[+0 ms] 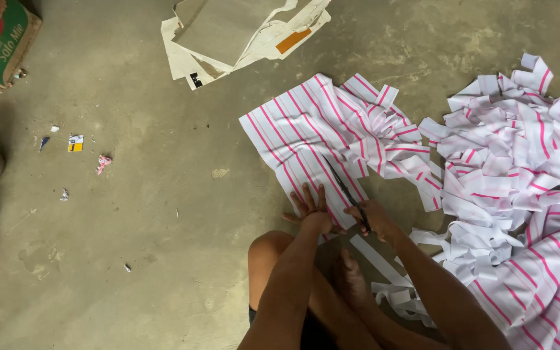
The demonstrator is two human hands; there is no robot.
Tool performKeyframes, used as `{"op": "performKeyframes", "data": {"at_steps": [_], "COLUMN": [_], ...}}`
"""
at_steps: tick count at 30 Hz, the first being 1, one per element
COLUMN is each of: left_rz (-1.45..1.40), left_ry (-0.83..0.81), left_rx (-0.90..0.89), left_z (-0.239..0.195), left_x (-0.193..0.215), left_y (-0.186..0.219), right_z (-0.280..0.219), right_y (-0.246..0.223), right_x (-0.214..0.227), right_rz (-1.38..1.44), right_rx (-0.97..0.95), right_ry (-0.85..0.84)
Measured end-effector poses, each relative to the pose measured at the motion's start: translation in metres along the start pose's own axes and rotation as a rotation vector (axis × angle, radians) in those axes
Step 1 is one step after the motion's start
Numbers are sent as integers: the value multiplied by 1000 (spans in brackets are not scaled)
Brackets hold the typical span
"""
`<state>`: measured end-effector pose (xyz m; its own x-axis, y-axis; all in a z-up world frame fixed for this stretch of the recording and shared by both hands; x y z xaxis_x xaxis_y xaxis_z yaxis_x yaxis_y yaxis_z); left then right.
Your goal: Cutting striped fabric into thin strips using scissors
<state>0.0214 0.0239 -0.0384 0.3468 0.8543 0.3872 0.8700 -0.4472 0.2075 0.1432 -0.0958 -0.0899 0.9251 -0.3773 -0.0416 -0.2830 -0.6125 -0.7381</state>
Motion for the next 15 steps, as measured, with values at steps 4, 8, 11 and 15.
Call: {"op": "performKeyframes", "data": {"at_steps": [4, 8, 11, 15], "left_rz": [-16, 38, 44, 60], "left_ry": [4, 74, 72, 132], "left_rx": [-34, 1, 0, 102], "left_z": [12, 24, 30, 10], "left_x": [-4, -8, -11, -9], "left_y": [-2, -4, -5, 3], "right_z": [-1, 8, 14, 12], "right_y": [1, 3, -1, -16], "right_x": [-2, -3, -2, -6], "right_rz": [51, 60, 56, 73], "right_rx": [62, 58, 44, 52], "right_ry": [-19, -30, -39, -25]}}
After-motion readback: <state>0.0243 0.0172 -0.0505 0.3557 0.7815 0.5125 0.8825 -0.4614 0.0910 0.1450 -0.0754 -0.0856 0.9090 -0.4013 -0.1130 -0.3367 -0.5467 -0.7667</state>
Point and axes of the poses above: each hand's wrist, its own z-axis towards the middle knuckle, its own x-axis out of the back of the hand, y = z × x, the point moved 5 cm from there along z, towards the middle knuckle, and after that the axes turned 15 degrees about -y, right-handed, at the moved point
